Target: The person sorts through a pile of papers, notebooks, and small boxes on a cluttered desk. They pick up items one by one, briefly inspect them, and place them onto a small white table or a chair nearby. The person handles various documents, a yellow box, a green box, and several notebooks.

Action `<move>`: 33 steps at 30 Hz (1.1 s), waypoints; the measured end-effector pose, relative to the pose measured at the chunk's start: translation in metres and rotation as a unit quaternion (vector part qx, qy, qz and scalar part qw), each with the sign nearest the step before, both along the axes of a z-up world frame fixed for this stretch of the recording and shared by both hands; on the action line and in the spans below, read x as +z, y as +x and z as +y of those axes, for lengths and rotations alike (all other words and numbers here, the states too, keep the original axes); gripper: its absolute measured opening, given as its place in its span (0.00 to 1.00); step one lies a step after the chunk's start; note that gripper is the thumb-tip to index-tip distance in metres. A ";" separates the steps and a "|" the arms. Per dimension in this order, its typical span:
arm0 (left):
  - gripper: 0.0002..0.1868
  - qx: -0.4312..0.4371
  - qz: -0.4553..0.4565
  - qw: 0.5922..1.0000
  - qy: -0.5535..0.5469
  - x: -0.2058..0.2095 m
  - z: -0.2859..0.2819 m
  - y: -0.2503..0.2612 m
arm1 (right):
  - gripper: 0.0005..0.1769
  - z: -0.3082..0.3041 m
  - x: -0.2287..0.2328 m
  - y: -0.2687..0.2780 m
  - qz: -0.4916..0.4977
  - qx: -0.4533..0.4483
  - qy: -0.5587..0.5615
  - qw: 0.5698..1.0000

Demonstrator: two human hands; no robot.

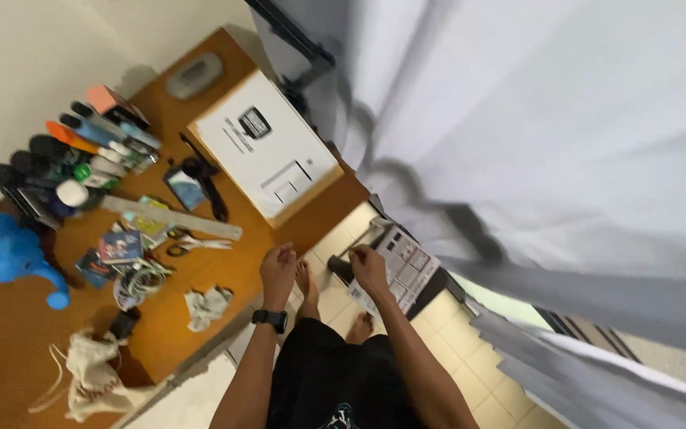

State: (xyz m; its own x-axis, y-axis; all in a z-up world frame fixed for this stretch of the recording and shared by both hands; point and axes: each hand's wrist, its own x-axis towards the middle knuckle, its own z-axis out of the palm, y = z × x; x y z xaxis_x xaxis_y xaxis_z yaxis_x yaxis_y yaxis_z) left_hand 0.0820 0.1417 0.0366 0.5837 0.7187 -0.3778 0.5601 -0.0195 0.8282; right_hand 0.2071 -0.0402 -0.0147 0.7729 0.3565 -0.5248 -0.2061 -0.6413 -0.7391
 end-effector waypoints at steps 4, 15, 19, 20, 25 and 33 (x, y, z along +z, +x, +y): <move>0.18 0.029 -0.020 0.999 0.016 0.004 0.064 0.039 | 0.17 0.101 0.002 0.042 -0.017 -0.012 0.021 1.000; 0.28 0.083 0.008 0.981 -0.172 -0.001 0.121 0.066 | 0.34 0.210 0.020 0.068 0.088 -0.126 -0.091 0.984; 0.30 0.152 -0.033 0.960 -0.234 -0.007 0.128 0.072 | 0.32 0.222 0.032 0.067 0.082 -0.122 -0.128 0.981; 0.32 0.171 -0.030 0.946 -0.275 -0.002 0.129 0.074 | 0.29 0.223 0.029 0.066 0.072 -0.107 -0.142 0.981; 0.35 0.214 -0.012 0.914 -0.343 0.034 0.137 0.087 | 0.27 0.224 0.030 0.062 0.057 -0.092 -0.155 0.982; 0.31 0.233 -0.060 0.881 -0.406 -0.012 0.135 0.093 | 0.25 0.210 -0.014 0.058 0.085 -0.121 -0.082 0.986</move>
